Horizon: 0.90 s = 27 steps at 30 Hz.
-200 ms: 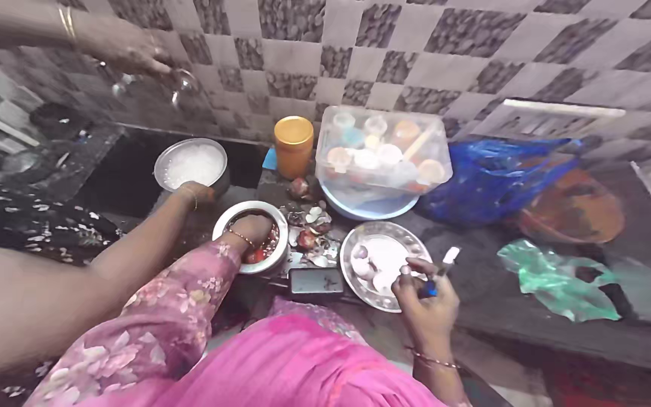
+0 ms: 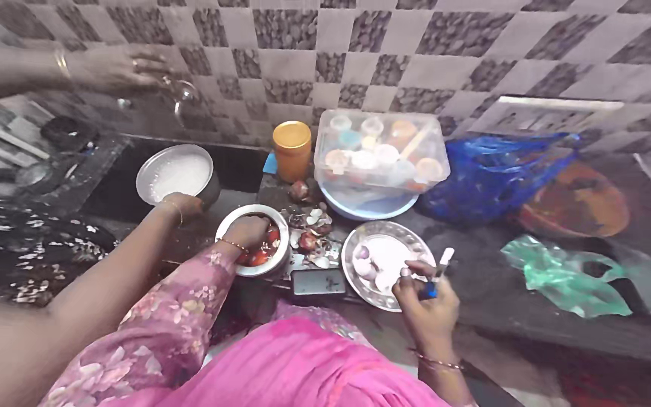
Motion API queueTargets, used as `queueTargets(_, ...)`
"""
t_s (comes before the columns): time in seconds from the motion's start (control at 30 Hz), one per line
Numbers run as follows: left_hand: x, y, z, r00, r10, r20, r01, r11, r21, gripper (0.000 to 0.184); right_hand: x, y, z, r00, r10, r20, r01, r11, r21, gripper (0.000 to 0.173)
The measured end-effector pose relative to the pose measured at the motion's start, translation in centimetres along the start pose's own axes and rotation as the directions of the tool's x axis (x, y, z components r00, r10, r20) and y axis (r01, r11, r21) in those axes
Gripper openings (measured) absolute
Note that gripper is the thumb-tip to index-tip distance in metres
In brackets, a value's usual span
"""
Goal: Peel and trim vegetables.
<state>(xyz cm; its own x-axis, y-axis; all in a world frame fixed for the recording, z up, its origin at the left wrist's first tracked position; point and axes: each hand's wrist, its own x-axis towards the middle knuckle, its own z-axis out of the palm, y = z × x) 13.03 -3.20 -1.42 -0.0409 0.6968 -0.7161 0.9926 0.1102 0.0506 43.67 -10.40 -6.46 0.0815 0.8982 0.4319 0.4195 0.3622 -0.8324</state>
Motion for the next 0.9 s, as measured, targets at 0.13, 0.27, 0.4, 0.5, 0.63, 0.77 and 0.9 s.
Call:
queueTargets(0.13,3.7,-4.8,2.6,0.961,0.024,-0.277,-0.014,0.999,0.038,0.036,-0.2,0.0,0.4,0.999,0.012,0.030,-0.012,1.000,0.007,0.028)
queueTargets(0.27,2.3,-4.2,2.2,0.941,-0.073,-0.330,0.068,0.997,-0.025,0.047,-0.1,-0.4,1.0,0.997,0.020,0.081,-0.020,1.000,0.008,0.028)
queueTargets(0.4,2.0,-5.0,2.9,0.894,-0.122,-0.432,-0.005,0.960,-0.282,0.049,-0.3,-0.5,1.7,0.994,0.025,0.107,-0.027,0.999,0.017,0.027)
queueTargets(0.5,2.0,-6.3,3.6,0.884,-0.124,-0.451,-0.145,0.843,-0.517,0.060,-0.2,-0.5,2.3,0.985,0.036,0.167,-0.029,0.999,-0.041,0.031)
queueTargets(0.63,1.4,-7.3,5.0,0.896,-0.060,-0.440,-0.335,0.560,-0.757,0.076,0.1,-1.3,3.7,0.912,0.178,0.370,-0.069,0.955,-0.290,0.059)
queueTargets(0.77,0.1,-6.8,5.5,0.914,0.056,-0.402,-0.392,0.370,-0.842,0.086,1.3,-2.3,5.8,0.757,0.255,0.601,-0.034,0.934,-0.354,0.051)
queueTargets(0.9,-0.5,-6.5,5.9,0.907,0.053,-0.418,-0.406,0.383,-0.830,0.088,2.7,-2.4,7.6,0.706,0.164,0.689,-0.052,0.982,-0.180,0.043)
